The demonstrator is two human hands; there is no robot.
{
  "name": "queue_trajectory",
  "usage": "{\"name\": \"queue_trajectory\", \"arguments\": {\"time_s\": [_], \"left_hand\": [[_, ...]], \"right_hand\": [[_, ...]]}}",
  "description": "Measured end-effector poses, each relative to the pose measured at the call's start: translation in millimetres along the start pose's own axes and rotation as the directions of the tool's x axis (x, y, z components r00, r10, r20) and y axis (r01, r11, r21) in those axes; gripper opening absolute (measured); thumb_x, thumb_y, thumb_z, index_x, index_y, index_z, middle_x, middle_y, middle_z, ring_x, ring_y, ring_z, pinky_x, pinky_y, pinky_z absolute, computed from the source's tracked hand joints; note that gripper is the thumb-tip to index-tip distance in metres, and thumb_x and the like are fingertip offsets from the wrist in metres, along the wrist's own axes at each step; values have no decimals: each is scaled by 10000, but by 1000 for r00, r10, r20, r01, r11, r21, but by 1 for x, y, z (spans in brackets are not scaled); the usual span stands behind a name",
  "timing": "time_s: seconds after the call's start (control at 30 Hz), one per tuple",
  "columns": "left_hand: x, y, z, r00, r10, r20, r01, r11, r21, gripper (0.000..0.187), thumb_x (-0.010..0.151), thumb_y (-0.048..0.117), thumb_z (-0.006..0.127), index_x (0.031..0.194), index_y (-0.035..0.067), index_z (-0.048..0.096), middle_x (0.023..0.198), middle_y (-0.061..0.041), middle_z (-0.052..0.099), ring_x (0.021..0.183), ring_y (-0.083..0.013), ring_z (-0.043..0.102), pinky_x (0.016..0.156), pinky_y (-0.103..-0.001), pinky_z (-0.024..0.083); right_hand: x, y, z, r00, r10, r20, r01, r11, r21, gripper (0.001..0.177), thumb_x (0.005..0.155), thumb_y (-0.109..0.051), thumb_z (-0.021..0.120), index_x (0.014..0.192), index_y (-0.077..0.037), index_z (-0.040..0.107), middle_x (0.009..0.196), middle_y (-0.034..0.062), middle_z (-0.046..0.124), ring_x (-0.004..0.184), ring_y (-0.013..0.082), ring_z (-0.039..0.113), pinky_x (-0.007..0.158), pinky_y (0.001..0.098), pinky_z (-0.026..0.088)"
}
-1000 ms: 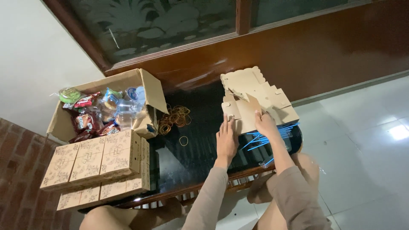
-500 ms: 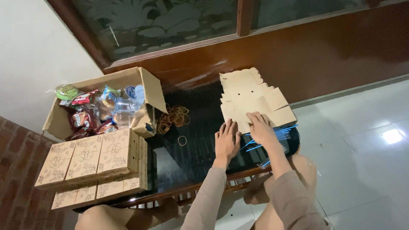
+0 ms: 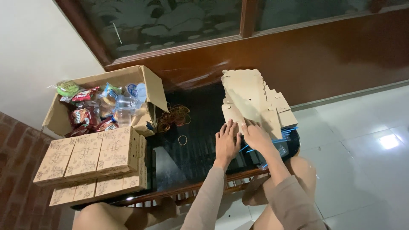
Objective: Folding flat cardboard templates into small boxes and stacking them on a table.
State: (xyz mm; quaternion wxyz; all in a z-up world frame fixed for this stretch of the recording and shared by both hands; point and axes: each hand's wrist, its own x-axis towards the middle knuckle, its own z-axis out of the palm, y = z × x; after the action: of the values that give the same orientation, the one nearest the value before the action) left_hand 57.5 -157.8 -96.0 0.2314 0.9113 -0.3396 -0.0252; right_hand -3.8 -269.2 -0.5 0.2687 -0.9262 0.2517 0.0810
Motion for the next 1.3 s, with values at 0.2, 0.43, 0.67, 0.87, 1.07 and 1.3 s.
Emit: {"name": "queue_trajectory", "arguments": {"time_s": [0.2,0.43,0.67,0.87,1.07,1.3], "left_hand": [[0,0,-2,1000,-8,26,8,1000,8,554,1067,427,287,1577,224,362,1678,-25,292,1523,-258,293,1166,-450,324],[2,-3,6,1000,-2,-25,2,1000,-7,532,1062,419,330,1555,230,399,1664,-28,326,1506,-263,320,1158,-459,337],[-3,4,-12,999,-19,30,20,998,-58,543,1069,428,307,1554,205,407,1677,-49,307,1525,-272,303,1179,-459,311],[-6,8,-21,999,-16,48,18,998,-54,533,1070,406,312,1554,200,403,1673,-58,309,1528,-278,301,1187,-465,309],[-9,10,-24,999,-12,48,16,996,-91,522,1073,397,321,1541,183,406,1668,-81,302,1522,-290,307,1196,-471,305],[3,-12,12,990,-65,-127,15,933,-360,466,1033,342,488,1447,136,427,1489,-115,418,1396,-286,491,1147,-452,411]], "right_hand": [[17,9,21,986,-76,-147,108,968,227,700,1091,-499,259,732,-5,602,712,249,624,758,391,643,683,445,512],[18,15,26,960,23,-279,75,940,333,578,1071,-398,327,838,51,606,849,339,629,904,485,654,775,517,514],[8,22,-5,809,153,-567,101,915,390,396,1087,-203,365,943,59,626,878,306,649,946,449,673,810,492,528],[3,24,-18,727,353,-589,192,719,668,426,1109,-252,366,1219,114,555,1192,351,603,1216,449,578,1002,522,462],[-25,-6,-27,812,315,-492,199,642,740,617,1118,-419,377,1331,143,518,1320,360,553,1348,455,492,1098,554,377],[1,3,7,945,16,-327,66,969,239,695,1015,-525,386,915,53,760,996,248,750,1106,413,680,960,516,495]]}}
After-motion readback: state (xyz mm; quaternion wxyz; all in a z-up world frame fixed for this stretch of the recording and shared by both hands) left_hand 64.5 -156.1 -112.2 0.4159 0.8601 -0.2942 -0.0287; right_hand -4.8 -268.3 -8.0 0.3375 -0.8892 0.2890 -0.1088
